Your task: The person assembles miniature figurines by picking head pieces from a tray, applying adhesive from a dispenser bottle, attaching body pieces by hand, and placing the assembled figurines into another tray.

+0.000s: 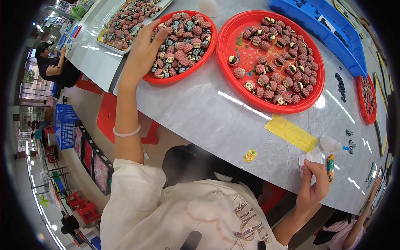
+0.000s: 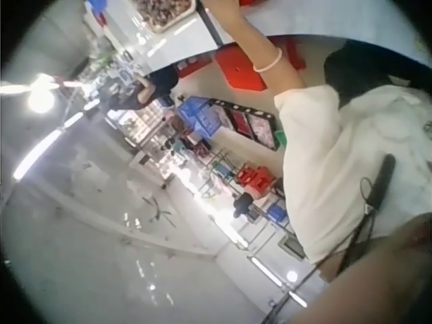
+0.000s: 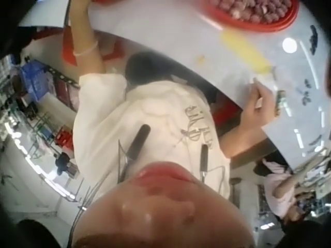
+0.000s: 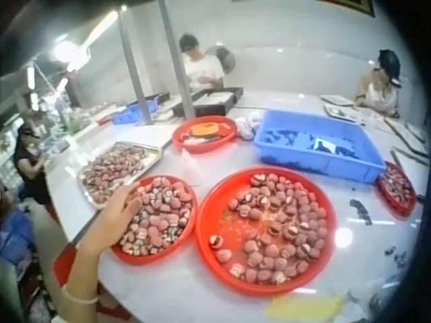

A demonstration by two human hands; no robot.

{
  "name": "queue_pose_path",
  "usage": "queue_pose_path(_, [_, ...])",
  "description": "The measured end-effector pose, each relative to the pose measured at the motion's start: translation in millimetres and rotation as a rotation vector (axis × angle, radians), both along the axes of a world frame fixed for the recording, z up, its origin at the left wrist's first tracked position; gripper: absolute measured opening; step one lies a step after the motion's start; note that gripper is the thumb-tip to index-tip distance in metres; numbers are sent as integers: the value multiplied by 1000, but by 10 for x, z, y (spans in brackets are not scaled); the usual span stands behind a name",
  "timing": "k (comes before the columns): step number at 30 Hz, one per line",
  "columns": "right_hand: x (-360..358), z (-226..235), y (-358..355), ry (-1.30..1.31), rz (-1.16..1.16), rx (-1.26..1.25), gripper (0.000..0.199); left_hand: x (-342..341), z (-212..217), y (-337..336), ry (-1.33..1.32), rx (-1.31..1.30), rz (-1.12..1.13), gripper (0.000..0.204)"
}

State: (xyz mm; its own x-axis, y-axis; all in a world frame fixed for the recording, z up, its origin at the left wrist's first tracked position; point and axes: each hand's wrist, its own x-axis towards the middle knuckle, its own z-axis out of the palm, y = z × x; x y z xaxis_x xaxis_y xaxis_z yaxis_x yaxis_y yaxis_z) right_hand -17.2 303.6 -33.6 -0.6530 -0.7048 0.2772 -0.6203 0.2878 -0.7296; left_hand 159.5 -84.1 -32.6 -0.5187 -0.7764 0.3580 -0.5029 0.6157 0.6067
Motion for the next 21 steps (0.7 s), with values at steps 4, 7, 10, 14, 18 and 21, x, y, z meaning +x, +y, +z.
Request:
queue_pose_path(4, [9,4,-14,-3,-12,-5,10,-123,-1,32,-194,-327,-171,40])
queue_pose_path(7, [1,-2,1,8,-15,-5,10,-106,55,103,-183,-294,-119,34])
queue_pose_path(10, [-5,4,14,-10,-19,17,11,-87,112,149,-13,-105,-88,26])
queue_pose_path(14, [-19,-14,32,-15,-24,9,11,-69,124,177,64,-25,-63,23])
queue_pose_path(18, [-20,-13,40,-22,-8,0,11,-18,112,82,96,57,-49,22])
queue_pose_path(21, [-16,-23,60,-28,-11,0,11,24,71,-4,167,129,-76,23])
